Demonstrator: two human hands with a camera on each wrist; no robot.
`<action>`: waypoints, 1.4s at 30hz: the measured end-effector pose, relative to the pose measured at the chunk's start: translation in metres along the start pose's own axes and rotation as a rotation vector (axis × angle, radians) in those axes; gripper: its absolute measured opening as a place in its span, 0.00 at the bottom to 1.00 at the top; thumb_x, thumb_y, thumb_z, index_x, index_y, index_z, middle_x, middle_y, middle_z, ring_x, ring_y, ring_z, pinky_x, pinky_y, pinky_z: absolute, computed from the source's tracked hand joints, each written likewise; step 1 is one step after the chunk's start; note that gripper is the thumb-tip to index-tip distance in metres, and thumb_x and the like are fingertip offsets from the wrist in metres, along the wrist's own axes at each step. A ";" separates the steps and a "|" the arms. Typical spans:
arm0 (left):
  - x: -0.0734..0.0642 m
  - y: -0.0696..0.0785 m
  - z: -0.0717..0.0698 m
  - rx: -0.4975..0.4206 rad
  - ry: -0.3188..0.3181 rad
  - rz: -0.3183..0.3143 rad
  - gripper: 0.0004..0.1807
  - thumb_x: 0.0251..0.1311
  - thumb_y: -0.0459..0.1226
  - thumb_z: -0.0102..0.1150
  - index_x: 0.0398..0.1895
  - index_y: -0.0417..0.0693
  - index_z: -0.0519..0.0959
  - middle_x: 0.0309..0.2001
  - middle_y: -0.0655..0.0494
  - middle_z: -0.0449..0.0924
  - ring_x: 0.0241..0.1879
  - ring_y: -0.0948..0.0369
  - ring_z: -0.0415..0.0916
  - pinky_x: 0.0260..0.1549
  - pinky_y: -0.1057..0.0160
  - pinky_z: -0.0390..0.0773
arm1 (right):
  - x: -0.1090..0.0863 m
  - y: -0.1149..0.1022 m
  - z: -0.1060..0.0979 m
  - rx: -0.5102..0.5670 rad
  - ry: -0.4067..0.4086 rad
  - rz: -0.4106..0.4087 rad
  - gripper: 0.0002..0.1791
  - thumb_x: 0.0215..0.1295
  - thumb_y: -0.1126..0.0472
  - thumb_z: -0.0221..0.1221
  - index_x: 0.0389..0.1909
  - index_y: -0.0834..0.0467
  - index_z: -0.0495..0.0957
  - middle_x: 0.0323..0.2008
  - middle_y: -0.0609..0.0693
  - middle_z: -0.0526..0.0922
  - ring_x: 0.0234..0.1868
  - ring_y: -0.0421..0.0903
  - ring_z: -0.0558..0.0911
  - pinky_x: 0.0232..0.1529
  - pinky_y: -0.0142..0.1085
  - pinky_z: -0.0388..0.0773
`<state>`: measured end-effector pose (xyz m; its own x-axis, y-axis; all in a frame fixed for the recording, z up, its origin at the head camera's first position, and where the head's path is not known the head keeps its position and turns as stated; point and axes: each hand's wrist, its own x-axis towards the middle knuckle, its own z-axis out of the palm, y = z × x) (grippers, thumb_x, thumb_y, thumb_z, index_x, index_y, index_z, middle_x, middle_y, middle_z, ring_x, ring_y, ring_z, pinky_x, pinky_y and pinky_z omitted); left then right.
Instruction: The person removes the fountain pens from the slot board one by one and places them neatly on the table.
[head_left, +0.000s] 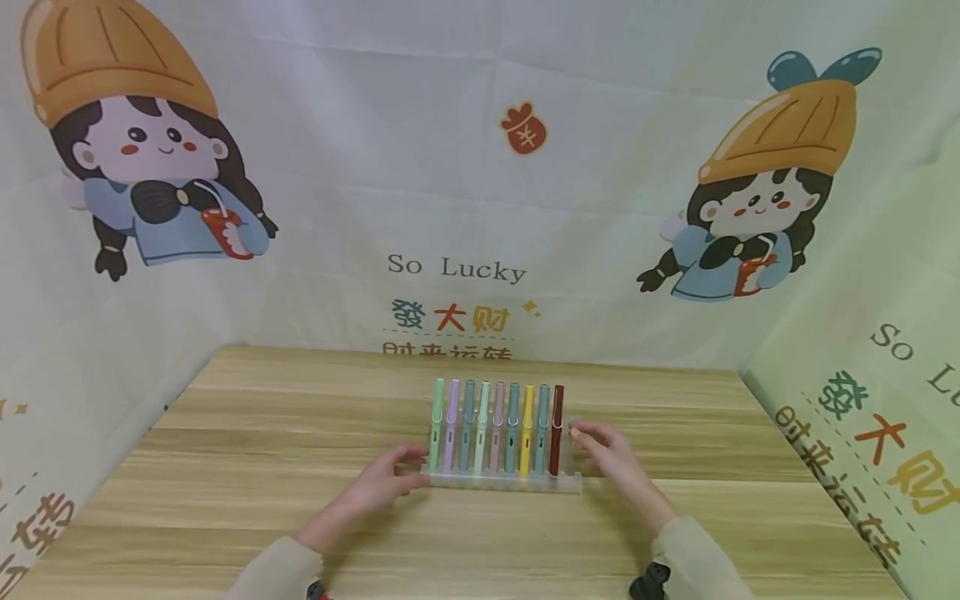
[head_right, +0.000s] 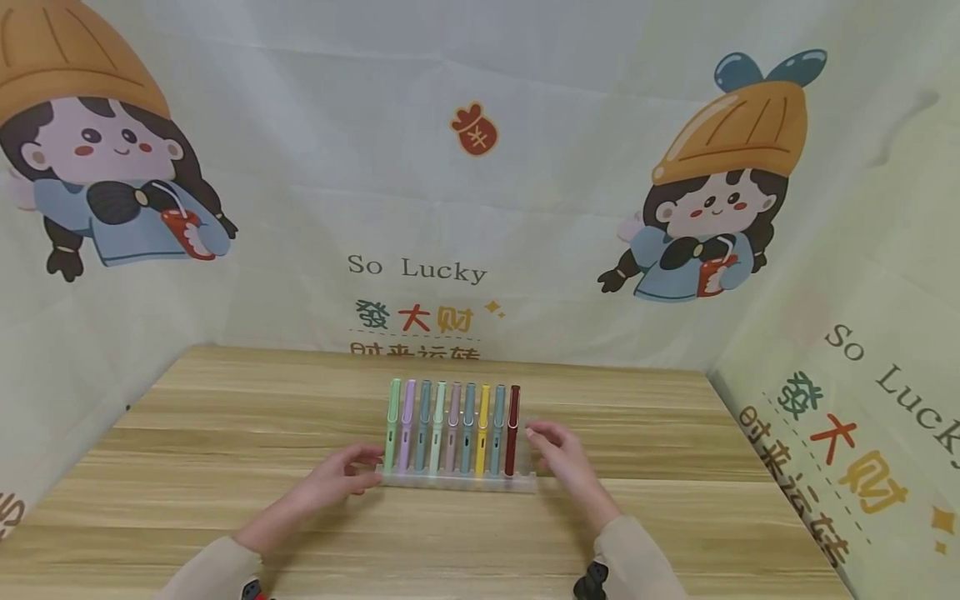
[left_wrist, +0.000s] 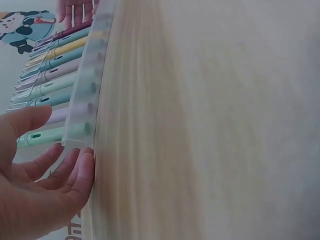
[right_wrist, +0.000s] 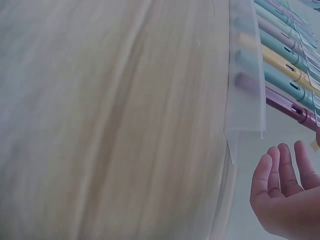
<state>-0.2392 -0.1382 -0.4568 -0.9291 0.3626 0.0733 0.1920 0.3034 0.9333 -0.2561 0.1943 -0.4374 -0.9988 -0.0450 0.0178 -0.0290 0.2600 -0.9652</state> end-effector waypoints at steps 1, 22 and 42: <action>0.000 0.000 0.000 0.001 -0.001 -0.006 0.23 0.53 0.31 0.56 0.50 0.25 0.65 0.44 0.34 0.69 0.40 0.46 0.72 0.32 0.58 0.75 | 0.001 0.000 0.001 -0.001 0.001 0.005 0.21 0.60 0.57 0.53 0.50 0.67 0.70 0.46 0.60 0.74 0.45 0.54 0.72 0.41 0.43 0.73; -0.001 0.004 0.004 0.026 0.061 -0.052 0.14 0.50 0.26 0.56 0.40 0.26 0.71 0.35 0.45 0.74 0.32 0.55 0.73 0.29 0.60 0.75 | 0.009 0.005 0.020 -0.004 0.035 0.035 0.14 0.58 0.65 0.55 0.43 0.69 0.73 0.37 0.55 0.77 0.36 0.47 0.74 0.34 0.38 0.73; 0.000 0.005 0.006 0.049 0.105 -0.092 0.11 0.48 0.25 0.57 0.36 0.29 0.73 0.31 0.49 0.75 0.29 0.58 0.71 0.27 0.61 0.75 | 0.008 0.004 0.019 0.051 0.050 0.013 0.20 0.56 0.59 0.58 0.44 0.69 0.71 0.35 0.54 0.78 0.36 0.47 0.75 0.37 0.40 0.74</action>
<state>-0.2368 -0.1316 -0.4539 -0.9709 0.2380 0.0270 0.1175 0.3748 0.9196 -0.2638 0.1769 -0.4463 -0.9998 0.0067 0.0173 -0.0155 0.2110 -0.9774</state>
